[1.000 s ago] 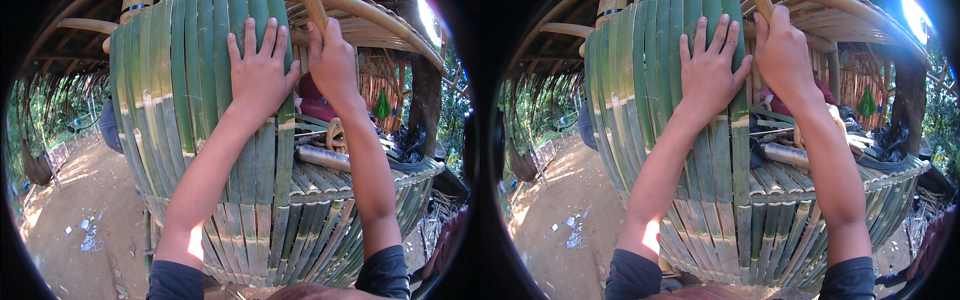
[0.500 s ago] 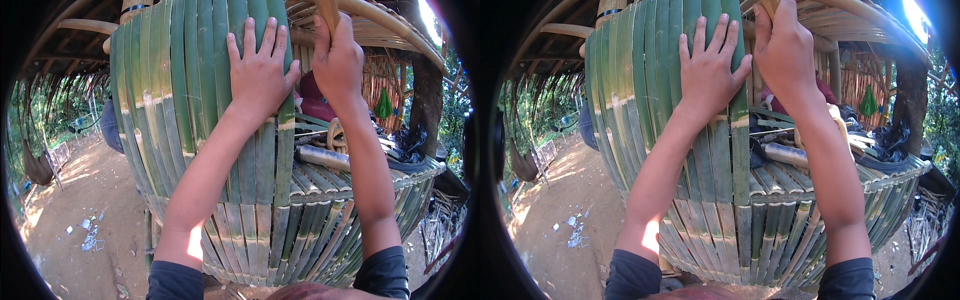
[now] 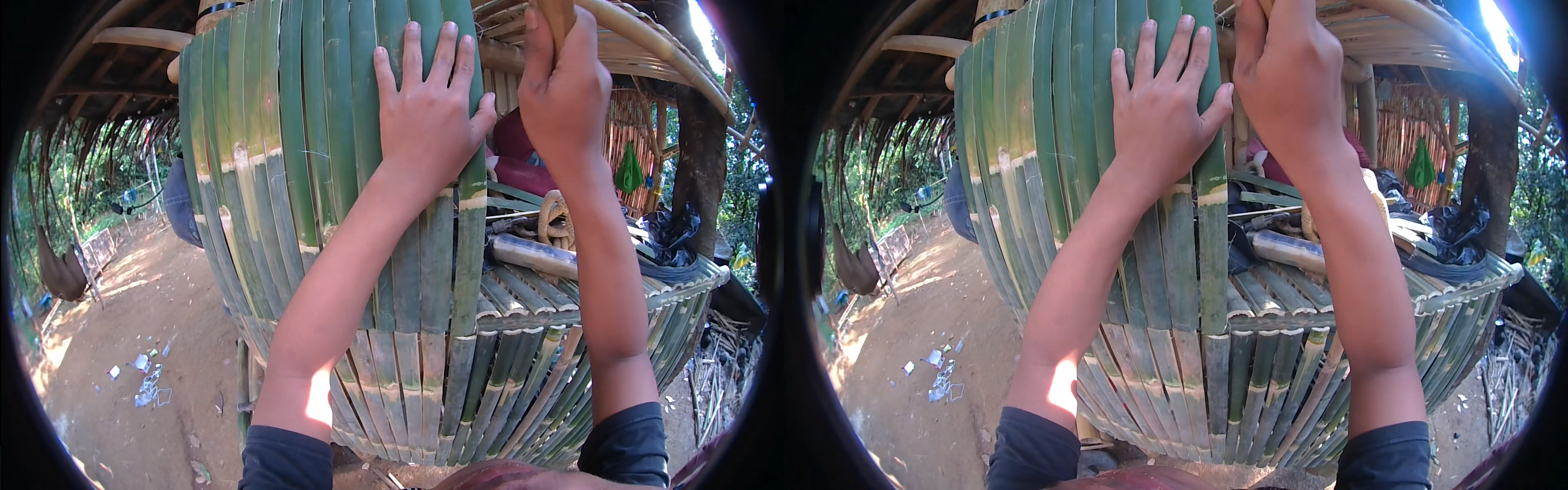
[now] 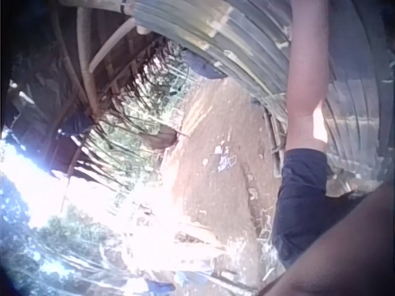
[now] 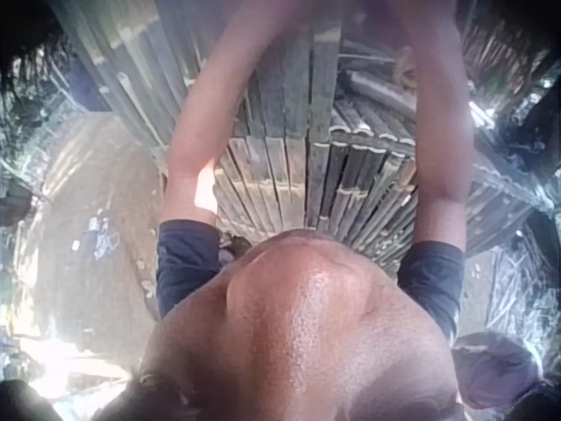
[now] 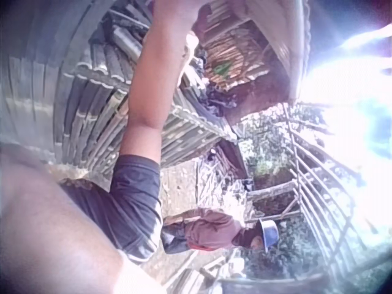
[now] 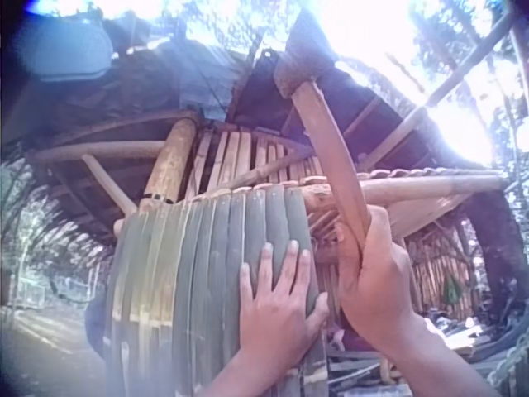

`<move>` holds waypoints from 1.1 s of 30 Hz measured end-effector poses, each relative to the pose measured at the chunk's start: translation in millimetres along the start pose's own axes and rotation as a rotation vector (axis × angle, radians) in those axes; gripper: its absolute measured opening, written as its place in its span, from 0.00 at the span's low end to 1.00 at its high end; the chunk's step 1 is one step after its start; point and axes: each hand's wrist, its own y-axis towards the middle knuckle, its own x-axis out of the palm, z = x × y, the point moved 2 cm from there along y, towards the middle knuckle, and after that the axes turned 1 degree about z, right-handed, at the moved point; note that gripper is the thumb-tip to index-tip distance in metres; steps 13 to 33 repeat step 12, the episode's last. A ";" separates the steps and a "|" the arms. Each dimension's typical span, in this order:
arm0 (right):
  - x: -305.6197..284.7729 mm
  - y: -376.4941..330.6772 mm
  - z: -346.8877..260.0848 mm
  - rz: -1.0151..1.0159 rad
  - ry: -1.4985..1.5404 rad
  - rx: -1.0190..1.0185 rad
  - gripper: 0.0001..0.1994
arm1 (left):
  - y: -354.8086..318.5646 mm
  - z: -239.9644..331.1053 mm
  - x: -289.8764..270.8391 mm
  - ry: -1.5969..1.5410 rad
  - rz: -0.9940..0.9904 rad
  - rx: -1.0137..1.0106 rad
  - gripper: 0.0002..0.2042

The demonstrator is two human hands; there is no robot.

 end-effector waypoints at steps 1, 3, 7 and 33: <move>4.7 -6.9 3.4 0.040 0.004 -0.020 0.11 | -0.4 -0.1 1.4 -0.002 -0.001 0.001 0.32; 19.5 -15.8 36.1 -0.292 -0.088 0.111 0.11 | 2.4 1.6 -0.5 -0.005 0.003 0.001 0.32; 12.4 0.4 26.1 -0.345 -0.116 0.131 0.14 | 0.9 -2.4 -1.0 0.015 -0.016 0.001 0.32; -8.0 22.6 -0.4 -0.022 0.132 0.025 0.24 | -0.5 -0.4 2.2 0.006 -0.021 -0.003 0.33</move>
